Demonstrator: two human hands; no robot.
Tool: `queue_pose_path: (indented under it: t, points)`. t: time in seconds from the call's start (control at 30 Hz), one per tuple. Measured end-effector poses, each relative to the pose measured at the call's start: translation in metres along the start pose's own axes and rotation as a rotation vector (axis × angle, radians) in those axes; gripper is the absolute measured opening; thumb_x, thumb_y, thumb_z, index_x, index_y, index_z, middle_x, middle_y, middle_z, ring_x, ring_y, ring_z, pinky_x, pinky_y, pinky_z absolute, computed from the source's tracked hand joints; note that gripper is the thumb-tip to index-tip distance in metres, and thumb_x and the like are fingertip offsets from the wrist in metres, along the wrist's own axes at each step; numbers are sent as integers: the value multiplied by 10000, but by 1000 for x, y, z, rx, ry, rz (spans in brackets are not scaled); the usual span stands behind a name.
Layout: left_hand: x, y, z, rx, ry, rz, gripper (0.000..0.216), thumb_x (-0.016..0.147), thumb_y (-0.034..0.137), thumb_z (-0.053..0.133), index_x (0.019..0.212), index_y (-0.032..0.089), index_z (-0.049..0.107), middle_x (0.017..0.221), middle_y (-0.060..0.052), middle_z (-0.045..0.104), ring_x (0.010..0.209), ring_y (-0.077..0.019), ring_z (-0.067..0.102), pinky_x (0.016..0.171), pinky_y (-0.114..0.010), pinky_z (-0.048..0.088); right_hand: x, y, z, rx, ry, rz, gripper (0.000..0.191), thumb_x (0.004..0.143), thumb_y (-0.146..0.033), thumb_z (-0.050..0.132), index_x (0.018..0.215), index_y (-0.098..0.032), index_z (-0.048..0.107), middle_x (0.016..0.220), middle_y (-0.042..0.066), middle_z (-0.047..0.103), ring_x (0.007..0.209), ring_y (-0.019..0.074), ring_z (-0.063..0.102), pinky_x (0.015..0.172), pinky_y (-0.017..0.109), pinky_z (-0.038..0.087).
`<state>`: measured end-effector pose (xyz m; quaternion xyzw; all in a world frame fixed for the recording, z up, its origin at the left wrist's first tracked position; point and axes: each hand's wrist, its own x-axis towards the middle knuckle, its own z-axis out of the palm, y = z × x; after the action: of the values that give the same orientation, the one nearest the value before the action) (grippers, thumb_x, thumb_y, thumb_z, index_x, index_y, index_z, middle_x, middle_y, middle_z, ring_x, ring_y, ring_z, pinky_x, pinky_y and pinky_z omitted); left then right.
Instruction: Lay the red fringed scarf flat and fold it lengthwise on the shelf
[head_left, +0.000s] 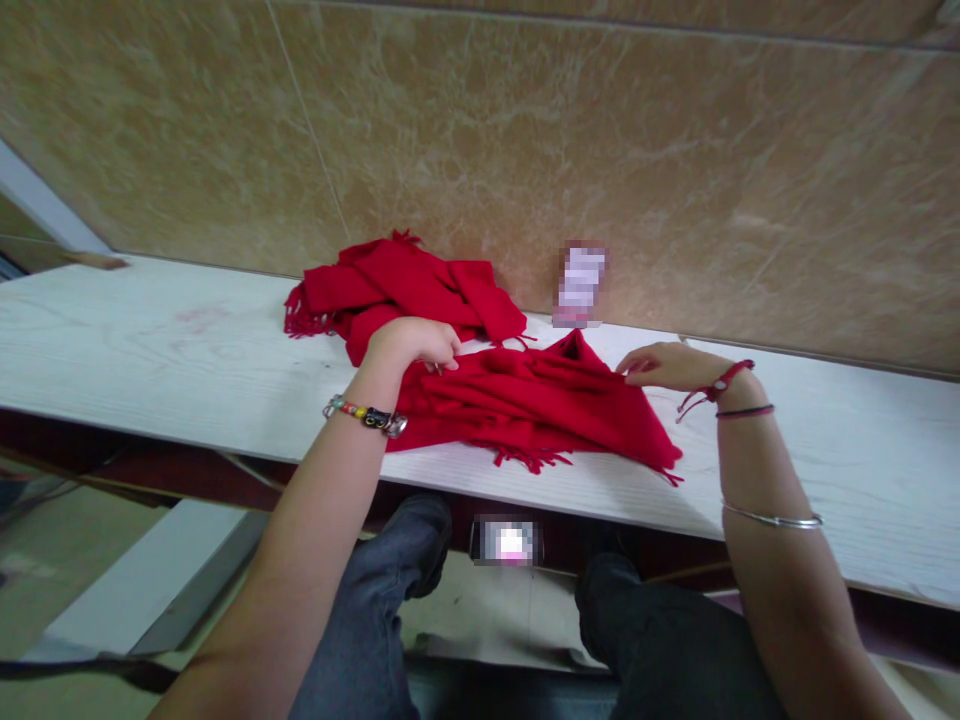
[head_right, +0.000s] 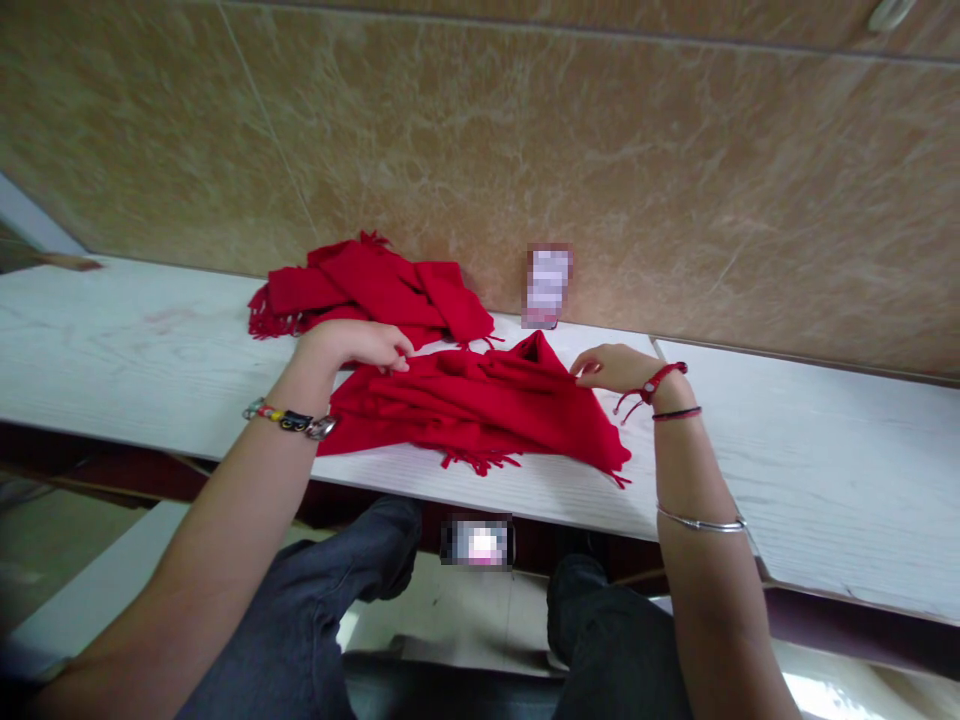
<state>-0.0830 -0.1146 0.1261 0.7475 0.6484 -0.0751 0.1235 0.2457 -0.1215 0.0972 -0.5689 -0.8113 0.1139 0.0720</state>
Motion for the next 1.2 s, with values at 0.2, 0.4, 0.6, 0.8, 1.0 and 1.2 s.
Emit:
queue_pose_path:
  t: [0.2, 0.4, 0.6, 0.8, 1.0, 1.2]
  points:
    - [16, 12, 9, 6, 306, 7, 368, 881, 305, 366, 1010, 191, 691, 1106, -92, 675, 972, -209, 632, 802, -227, 448, 12, -35, 15, 32, 273, -76, 228, 821, -211, 516, 940, -172, 706, 964, 61, 715, 855, 173, 655, 773, 273, 489]
    - [36, 28, 32, -96, 293, 142, 360, 880, 220, 365, 1059, 183, 675, 1155, -94, 655, 1048, -198, 613, 869, -234, 438, 39, -64, 49, -86, 265, -71, 277, 864, -167, 446, 1022, -117, 666, 1072, 133, 676, 1009, 207, 607, 885, 305, 438]
    - [40, 31, 37, -147, 203, 221, 316, 774, 105, 490, 986, 180, 712, 1025, -52, 712, 919, -146, 655, 785, -166, 455, 45, -63, 66, -120, 195, -42, 297, 832, -136, 465, 1063, -135, 652, 1105, 121, 669, 1030, 221, 602, 891, 326, 440]
    - [35, 19, 27, -194, 406, 148, 272, 758, 117, 517, 924, 195, 717, 936, -49, 723, 895, -161, 650, 800, -208, 468, 39, -56, 48, 34, 479, 55, 289, 790, -104, 467, 972, -124, 689, 997, 107, 703, 945, 221, 630, 855, 307, 452]
    - [17, 7, 9, -163, 678, -71, 290, 828, 187, 452, 995, 232, 684, 1045, -46, 684, 998, -195, 600, 875, -281, 457, 26, -36, 22, 192, 739, 144, 227, 755, -155, 509, 886, -177, 693, 884, 78, 710, 853, 231, 633, 794, 335, 469]
    - [5, -2, -1, -131, 719, -203, 305, 839, 198, 429, 1022, 232, 671, 1070, -54, 669, 1027, -220, 587, 861, -298, 454, 21, -10, 11, 213, 832, 215, 238, 768, -193, 487, 902, -163, 681, 879, 87, 697, 846, 228, 621, 778, 350, 468]
